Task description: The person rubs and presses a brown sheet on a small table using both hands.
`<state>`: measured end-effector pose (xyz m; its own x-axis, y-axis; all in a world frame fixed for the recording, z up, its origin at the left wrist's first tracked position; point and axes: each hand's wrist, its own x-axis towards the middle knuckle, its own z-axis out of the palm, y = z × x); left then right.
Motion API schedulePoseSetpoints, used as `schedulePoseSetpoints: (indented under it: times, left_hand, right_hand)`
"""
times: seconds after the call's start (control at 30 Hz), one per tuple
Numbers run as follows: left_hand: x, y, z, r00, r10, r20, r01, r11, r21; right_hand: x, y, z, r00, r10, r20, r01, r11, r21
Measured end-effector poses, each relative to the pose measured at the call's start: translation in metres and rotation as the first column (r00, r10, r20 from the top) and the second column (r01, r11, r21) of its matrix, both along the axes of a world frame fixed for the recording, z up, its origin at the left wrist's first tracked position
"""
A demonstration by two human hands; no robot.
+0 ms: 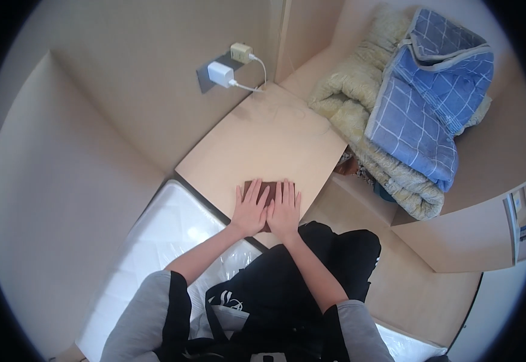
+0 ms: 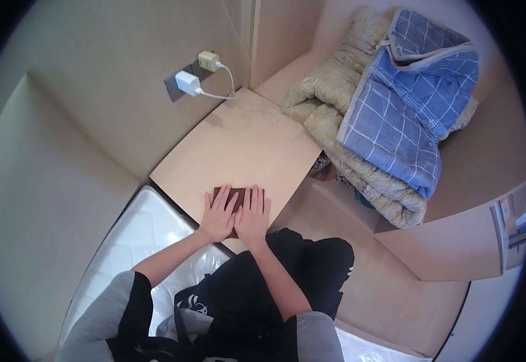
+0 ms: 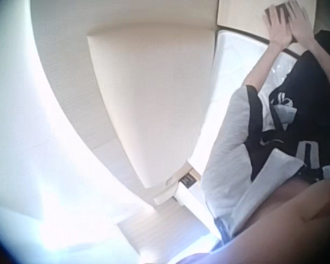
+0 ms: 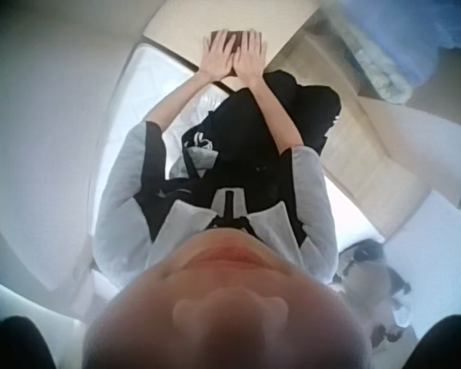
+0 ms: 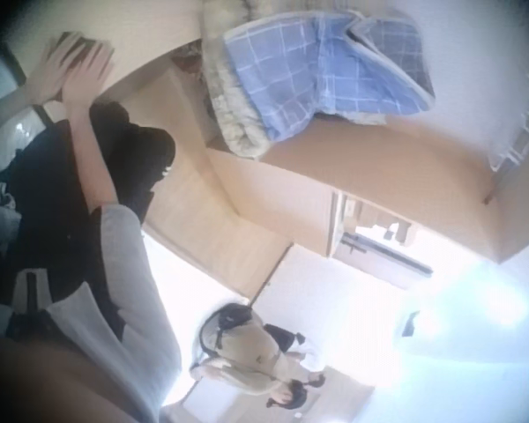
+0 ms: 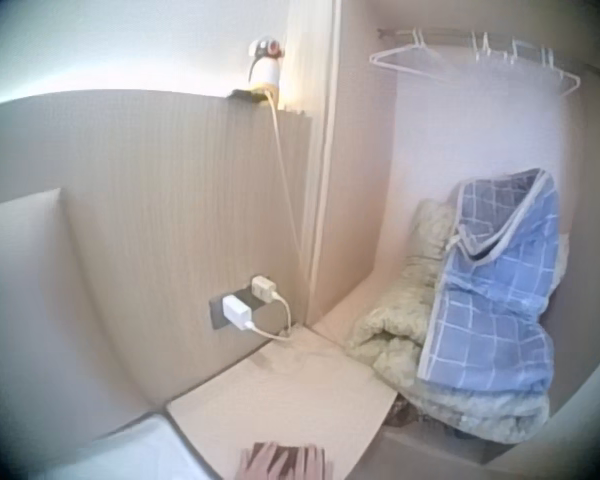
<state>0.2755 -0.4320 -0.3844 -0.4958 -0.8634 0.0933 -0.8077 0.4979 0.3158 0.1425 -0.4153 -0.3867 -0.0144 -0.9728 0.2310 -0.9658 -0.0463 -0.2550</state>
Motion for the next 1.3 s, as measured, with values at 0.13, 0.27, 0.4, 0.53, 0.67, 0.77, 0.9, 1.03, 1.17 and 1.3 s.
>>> schedulePoseSetpoints:
  times: [0.13,0.27,0.4,0.53,0.67,0.77,0.9,1.03,1.17,1.3]
  left_hand:
    - [0.000,-0.014,0.003,1.000,0.004,0.024,-0.003,1.000,-0.030]
    - [-0.009,-0.044,0.002,0.999,0.033,-0.021,-0.034,0.999,-0.008]
    - [-0.021,-0.079,0.000,0.997,0.072,0.034,-0.072,0.997,-0.018]
    - [-0.024,-0.096,0.004,0.988,0.096,0.122,-0.092,0.995,-0.038]
    - [-0.028,-0.088,0.006,0.986,0.102,0.135,-0.097,0.994,-0.044]
    - [-0.020,-0.076,0.002,0.989,0.095,0.112,-0.088,0.994,-0.066]
    - [-0.005,-0.048,-0.002,1.000,-0.007,0.022,0.008,0.998,-0.064]
    - [0.003,-0.021,0.003,0.997,-0.072,0.035,0.074,0.996,-0.056]
    - [0.009,0.009,-0.001,0.992,-0.086,0.096,0.089,0.996,-0.030]
    - [0.010,0.018,0.001,0.998,-0.066,0.006,0.066,0.998,-0.019]
  right_hand:
    - [-0.001,-0.017,0.002,0.999,0.030,0.027,-0.030,0.999,-0.012]
    - [-0.005,-0.047,-0.002,1.000,0.000,0.004,0.001,0.999,-0.042]
    - [-0.014,-0.080,-0.004,0.998,-0.054,-0.034,0.052,0.996,-0.073]
    - [-0.016,-0.099,-0.008,0.998,-0.062,-0.031,0.059,0.996,-0.072]
    - [-0.018,-0.095,-0.016,0.996,-0.079,-0.052,0.074,0.993,-0.089]
    - [-0.012,-0.082,-0.012,0.996,-0.069,-0.054,0.065,0.996,-0.068]
    - [-0.007,-0.048,-0.010,0.999,-0.034,-0.023,0.033,0.998,-0.045]
    - [-0.003,-0.020,-0.007,0.999,-0.018,-0.029,0.017,0.999,-0.048]
    - [-0.001,0.011,-0.007,1.000,0.020,-0.008,-0.020,1.000,-0.023]
    - [-0.001,0.019,-0.006,0.998,0.048,0.034,-0.047,0.998,-0.029]
